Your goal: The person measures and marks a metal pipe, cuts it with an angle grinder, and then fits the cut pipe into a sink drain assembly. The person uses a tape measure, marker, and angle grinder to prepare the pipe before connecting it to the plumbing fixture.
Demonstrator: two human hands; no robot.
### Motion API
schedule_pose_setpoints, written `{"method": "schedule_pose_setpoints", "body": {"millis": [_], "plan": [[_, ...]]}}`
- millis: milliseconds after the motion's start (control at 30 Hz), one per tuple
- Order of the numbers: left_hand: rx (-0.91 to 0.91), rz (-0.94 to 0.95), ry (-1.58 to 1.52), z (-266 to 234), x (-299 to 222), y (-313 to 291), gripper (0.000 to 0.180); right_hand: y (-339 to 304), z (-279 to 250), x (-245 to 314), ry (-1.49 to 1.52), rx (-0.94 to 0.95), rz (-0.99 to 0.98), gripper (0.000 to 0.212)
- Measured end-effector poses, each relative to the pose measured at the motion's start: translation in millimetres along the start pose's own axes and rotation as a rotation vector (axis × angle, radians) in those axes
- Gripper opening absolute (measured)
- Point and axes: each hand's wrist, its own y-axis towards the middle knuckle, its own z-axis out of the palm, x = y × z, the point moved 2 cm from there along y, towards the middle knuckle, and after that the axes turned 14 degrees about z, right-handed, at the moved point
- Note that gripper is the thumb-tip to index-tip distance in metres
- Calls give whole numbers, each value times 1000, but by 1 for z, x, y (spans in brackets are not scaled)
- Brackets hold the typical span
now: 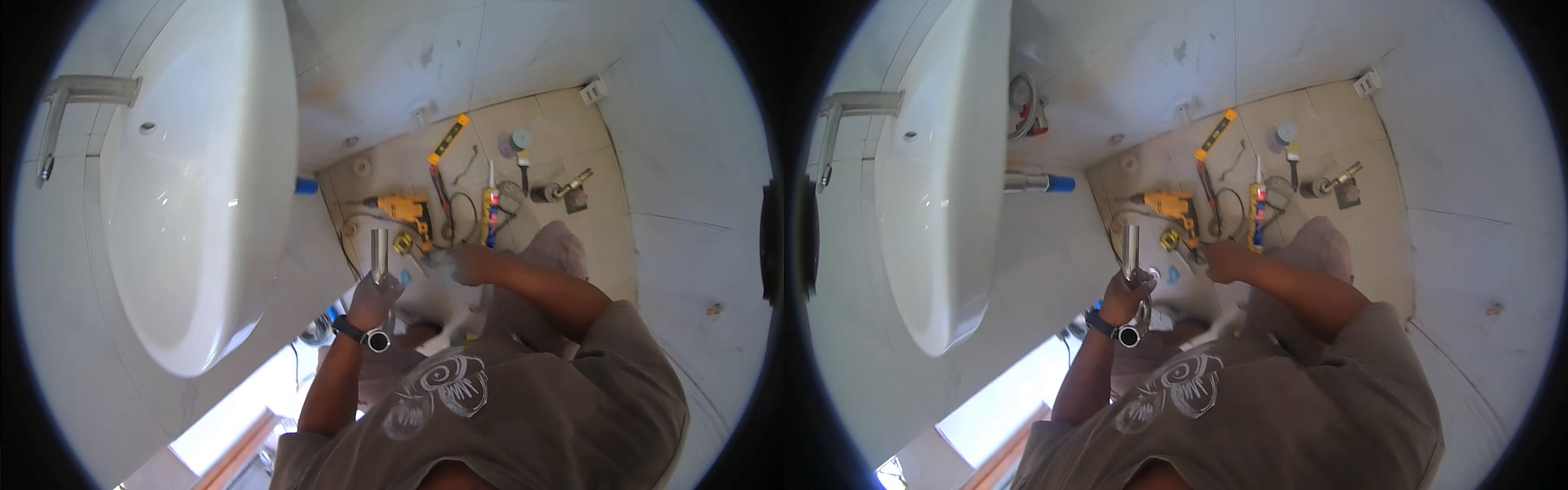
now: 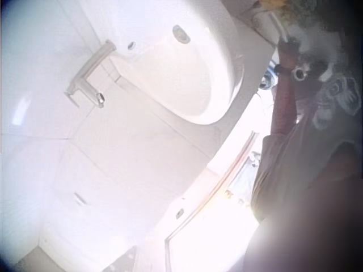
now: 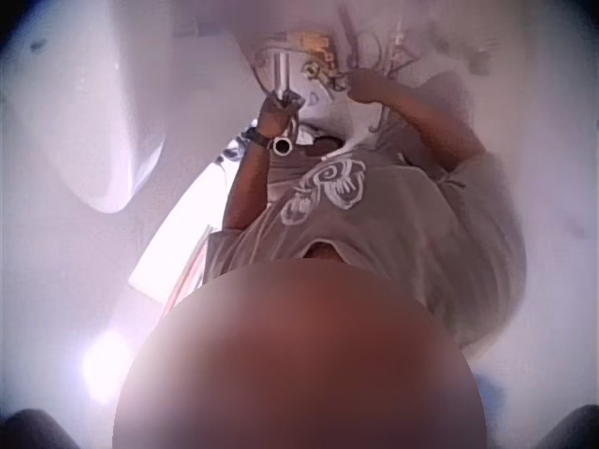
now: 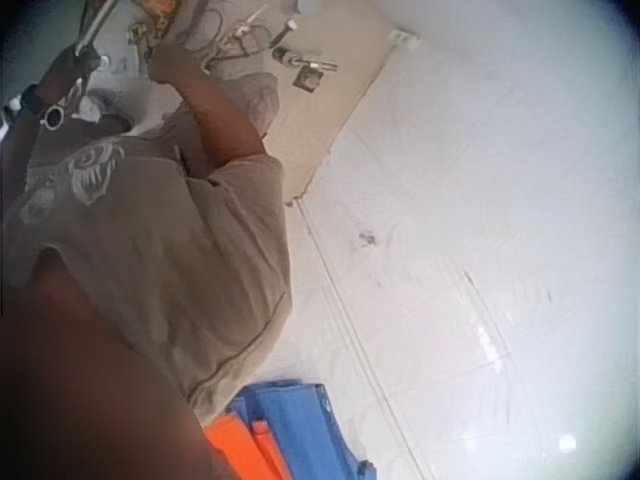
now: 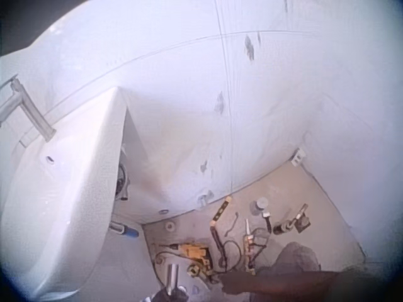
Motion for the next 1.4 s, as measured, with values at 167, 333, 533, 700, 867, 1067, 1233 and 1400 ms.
{"method": "schedule_pose_setpoints", "body": {"millis": [167, 333, 533, 700, 867, 1067, 1233, 1400], "plan": [[-113, 39, -153, 12, 72, 52, 27, 154, 46, 20, -140, -26, 48, 30], [-291, 224, 2, 20, 87, 52, 33, 204, 112, 17, -243, 83, 75, 29], [-494, 304, 172, -2, 87, 8, 36, 200, 169, -10, -410, 51, -8, 44], [-670, 267, 80, -37, 102, -22, 45, 185, 184, -4, -389, -38, 25, 30], [-739, 265, 152, -52, 109, -50, 49, 192, 206, 31, -512, -5, -82, 33], [-763, 265, 260, -60, 121, -57, 51, 239, 269, 56, -600, -8, -293, 32], [-791, 243, 159, -64, 125, -54, 43, 278, 327, 78, -617, -71, -427, 42], [-771, 200, 51, -62, 135, -49, 40, 285, 346, 79, -527, -41, -339, 45]]}}
